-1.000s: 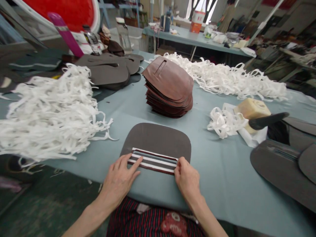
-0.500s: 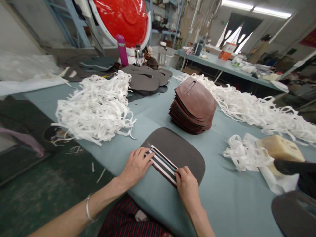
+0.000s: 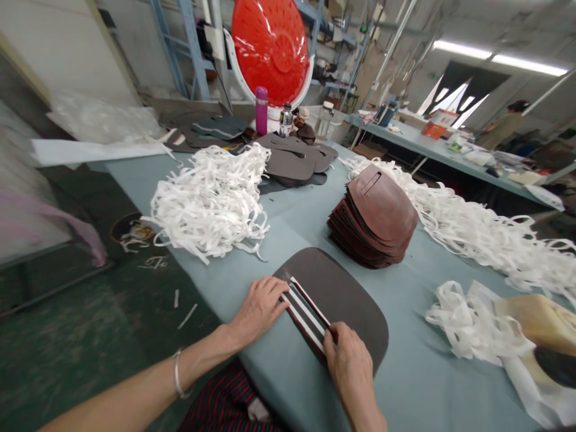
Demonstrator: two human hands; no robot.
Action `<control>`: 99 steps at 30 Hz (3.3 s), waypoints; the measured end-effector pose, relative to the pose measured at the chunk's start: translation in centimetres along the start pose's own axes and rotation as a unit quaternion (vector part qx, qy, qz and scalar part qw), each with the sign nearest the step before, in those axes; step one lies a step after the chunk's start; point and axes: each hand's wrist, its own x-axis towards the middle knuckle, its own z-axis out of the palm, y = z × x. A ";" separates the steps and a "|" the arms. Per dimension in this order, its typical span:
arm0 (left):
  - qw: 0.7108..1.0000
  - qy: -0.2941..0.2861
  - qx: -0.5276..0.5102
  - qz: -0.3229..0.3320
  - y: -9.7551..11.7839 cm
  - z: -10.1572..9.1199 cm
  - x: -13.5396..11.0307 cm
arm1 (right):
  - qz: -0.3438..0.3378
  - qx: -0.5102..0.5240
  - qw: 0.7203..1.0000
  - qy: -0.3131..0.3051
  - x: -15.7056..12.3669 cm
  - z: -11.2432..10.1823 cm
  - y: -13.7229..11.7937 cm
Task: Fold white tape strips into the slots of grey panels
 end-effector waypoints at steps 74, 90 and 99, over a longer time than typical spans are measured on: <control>0.984 -0.090 0.022 0.153 5.9 1.7 -0.7 | 0.010 0.226 0.964 0.141 -8.0 0.1 1.8; 0.953 -0.174 0.096 0.228 10.2 3.3 -3.2 | 0.011 0.253 0.958 0.133 -8.6 0.3 2.4; 0.950 -0.147 0.146 0.234 10.8 4.2 -4.6 | 0.020 0.283 0.952 0.115 -8.8 0.1 2.6</control>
